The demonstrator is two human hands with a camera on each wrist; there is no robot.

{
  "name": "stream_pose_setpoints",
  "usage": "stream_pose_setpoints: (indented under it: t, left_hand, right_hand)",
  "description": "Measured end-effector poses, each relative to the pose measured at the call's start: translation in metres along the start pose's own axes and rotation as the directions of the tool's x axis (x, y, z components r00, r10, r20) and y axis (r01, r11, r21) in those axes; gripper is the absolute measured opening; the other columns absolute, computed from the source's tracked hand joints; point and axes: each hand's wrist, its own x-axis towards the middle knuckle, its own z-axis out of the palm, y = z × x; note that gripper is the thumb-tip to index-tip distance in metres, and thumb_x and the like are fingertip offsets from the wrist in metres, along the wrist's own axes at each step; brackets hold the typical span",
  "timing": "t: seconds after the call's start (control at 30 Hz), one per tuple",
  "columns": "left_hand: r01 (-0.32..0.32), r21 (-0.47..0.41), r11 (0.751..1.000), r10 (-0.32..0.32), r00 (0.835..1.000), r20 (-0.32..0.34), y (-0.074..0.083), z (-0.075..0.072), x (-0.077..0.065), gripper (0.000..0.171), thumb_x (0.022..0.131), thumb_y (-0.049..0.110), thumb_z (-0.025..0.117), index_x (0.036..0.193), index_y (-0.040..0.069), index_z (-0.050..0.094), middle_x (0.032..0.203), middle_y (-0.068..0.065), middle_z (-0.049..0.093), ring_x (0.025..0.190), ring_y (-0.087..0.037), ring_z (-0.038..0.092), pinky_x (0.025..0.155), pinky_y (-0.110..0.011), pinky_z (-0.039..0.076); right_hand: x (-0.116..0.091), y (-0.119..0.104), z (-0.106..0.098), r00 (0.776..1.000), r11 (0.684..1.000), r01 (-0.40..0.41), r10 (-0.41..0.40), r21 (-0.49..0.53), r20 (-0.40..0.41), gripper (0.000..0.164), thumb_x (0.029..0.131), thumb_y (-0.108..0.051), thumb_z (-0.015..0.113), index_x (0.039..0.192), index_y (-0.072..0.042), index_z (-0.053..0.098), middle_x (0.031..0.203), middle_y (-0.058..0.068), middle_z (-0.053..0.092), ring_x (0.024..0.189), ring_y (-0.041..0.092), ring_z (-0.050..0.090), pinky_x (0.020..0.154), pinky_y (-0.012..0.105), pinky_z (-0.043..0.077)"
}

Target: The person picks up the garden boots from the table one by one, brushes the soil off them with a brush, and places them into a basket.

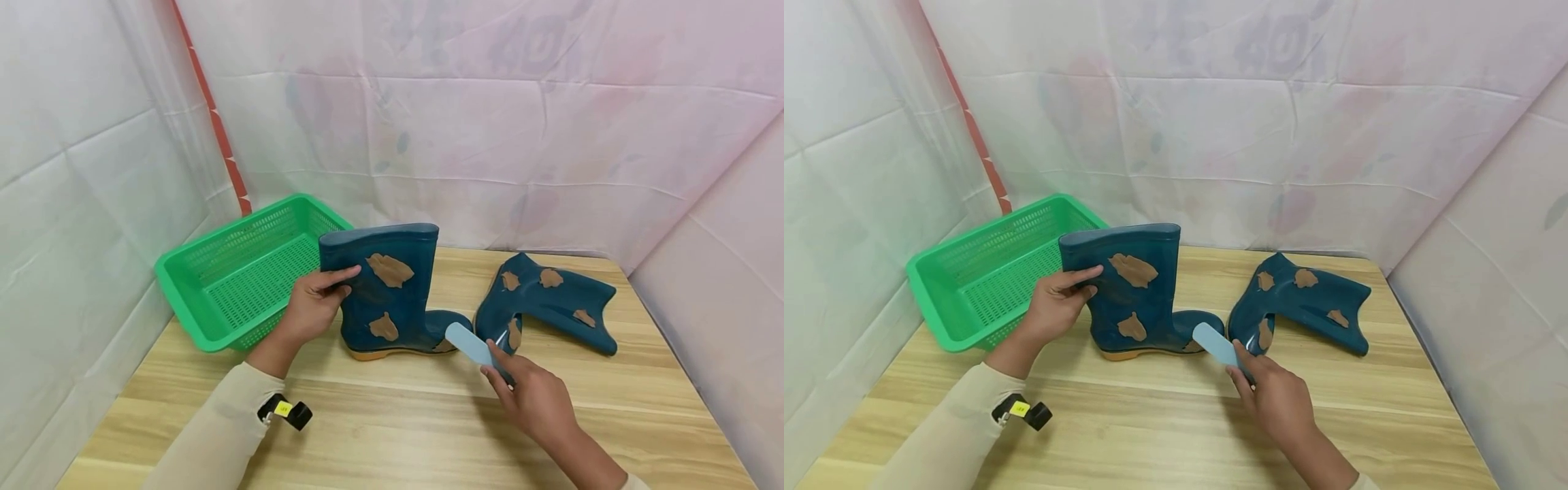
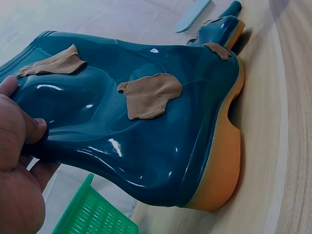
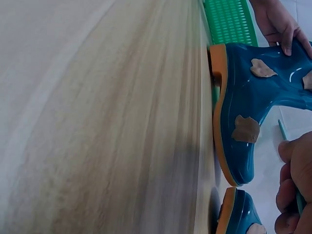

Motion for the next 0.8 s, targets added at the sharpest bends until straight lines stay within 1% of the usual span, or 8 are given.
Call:
stream_pose_setpoints:
  t: [0.07, 0.13, 0.27, 0.33, 0.4, 0.5, 0.63, 0.8]
  left_hand:
    - [-0.007, -0.007, 1.000, 0.007, 1.000, 0.003, 0.001, 0.000, 0.000, 0.035, 0.094, -0.015, 0.063, 0.123, 0.000, 0.074, 0.059, -0.003, 0.036, 0.047, -0.018, 0.028, 0.053, -0.029, 0.033]
    - [-0.009, -0.012, 1.000, 0.009, 1.000, 0.003, 0.001, 0.000, 0.000, 0.034, 0.094, -0.015, 0.063, 0.123, -0.001, 0.074, 0.059, -0.003, 0.036, 0.047, -0.017, 0.028, 0.053, -0.029, 0.033]
    - [-0.002, -0.028, 1.000, 0.002, 1.000, -0.004, 0.001, 0.000, -0.001, 0.034, 0.093, -0.016, 0.064, 0.122, -0.002, 0.074, 0.065, -0.005, 0.040, 0.047, -0.016, 0.028, 0.054, -0.028, 0.033]
    - [-0.001, -0.030, 1.000, 0.001, 1.000, -0.006, 0.002, 0.000, -0.002, 0.034, 0.093, -0.016, 0.064, 0.122, -0.002, 0.074, 0.068, -0.006, 0.041, 0.048, -0.016, 0.028, 0.055, -0.028, 0.034]
    - [-0.005, -0.035, 0.999, 0.005, 1.000, -0.006, 0.002, 0.000, -0.002, 0.034, 0.093, -0.016, 0.064, 0.122, -0.002, 0.074, 0.065, -0.005, 0.039, 0.048, -0.017, 0.028, 0.054, -0.028, 0.033]
    - [-0.008, -0.032, 0.999, 0.008, 1.000, -0.002, 0.001, 0.000, -0.002, 0.034, 0.093, -0.015, 0.064, 0.123, -0.001, 0.074, 0.062, -0.004, 0.037, 0.047, -0.017, 0.027, 0.054, -0.028, 0.033]
    - [-0.013, -0.028, 1.000, 0.013, 1.000, 0.001, 0.001, 0.000, -0.001, 0.034, 0.094, -0.015, 0.063, 0.123, -0.001, 0.073, 0.062, -0.003, 0.037, 0.047, -0.017, 0.027, 0.054, -0.029, 0.033]
    - [-0.022, -0.031, 0.999, 0.022, 1.000, 0.002, 0.000, -0.001, -0.002, 0.034, 0.094, -0.017, 0.061, 0.123, -0.002, 0.073, 0.062, -0.004, 0.039, 0.046, -0.017, 0.029, 0.053, -0.029, 0.033]
  right_hand:
    - [0.002, 0.000, 0.001, 0.999, 0.999, -0.042, 0.042, 0.012, 0.014, 0.048, 0.092, -0.024, 0.079, 0.136, -0.008, 0.069, 0.077, 0.000, 0.068, 0.051, -0.002, 0.039, 0.043, 0.023, 0.031]
    - [0.005, -0.001, 0.002, 0.995, 0.996, -0.092, 0.091, 0.023, 0.044, 0.048, 0.095, -0.026, 0.076, 0.138, -0.007, 0.067, 0.071, -0.003, 0.062, 0.050, 0.001, 0.036, 0.043, 0.025, 0.030]
    - [0.011, -0.005, 0.004, 0.976, 0.983, -0.178, 0.172, 0.037, 0.134, 0.048, 0.099, -0.031, 0.071, 0.140, -0.005, 0.065, 0.060, -0.009, 0.049, 0.049, 0.007, 0.036, 0.043, 0.027, 0.029]
    - [0.013, -0.006, 0.003, 0.964, 0.977, -0.207, 0.197, 0.042, 0.181, 0.048, 0.101, -0.033, 0.068, 0.140, -0.006, 0.064, 0.058, -0.010, 0.046, 0.049, 0.008, 0.038, 0.043, 0.027, 0.029]
    - [0.013, -0.007, 0.002, 0.952, 0.973, -0.227, 0.213, 0.040, 0.221, 0.048, 0.102, -0.034, 0.067, 0.141, -0.006, 0.063, 0.056, -0.011, 0.044, 0.049, 0.009, 0.038, 0.043, 0.027, 0.029]
    - [0.011, -0.008, -0.002, 0.937, 0.967, -0.252, 0.235, 0.032, 0.257, 0.048, 0.102, -0.034, 0.066, 0.142, -0.006, 0.063, 0.057, -0.011, 0.044, 0.049, 0.009, 0.039, 0.043, 0.027, 0.031]
    - [0.007, -0.007, -0.009, 0.932, 0.966, -0.260, 0.248, 0.010, 0.262, 0.048, 0.102, -0.034, 0.066, 0.142, -0.008, 0.063, 0.057, -0.011, 0.044, 0.049, 0.009, 0.038, 0.043, 0.028, 0.031]
    - [0.009, -0.006, -0.012, 0.954, 0.972, -0.233, 0.227, 0.009, 0.198, 0.047, 0.102, -0.035, 0.067, 0.141, -0.007, 0.064, 0.059, -0.011, 0.046, 0.048, 0.009, 0.037, 0.043, 0.028, 0.030]
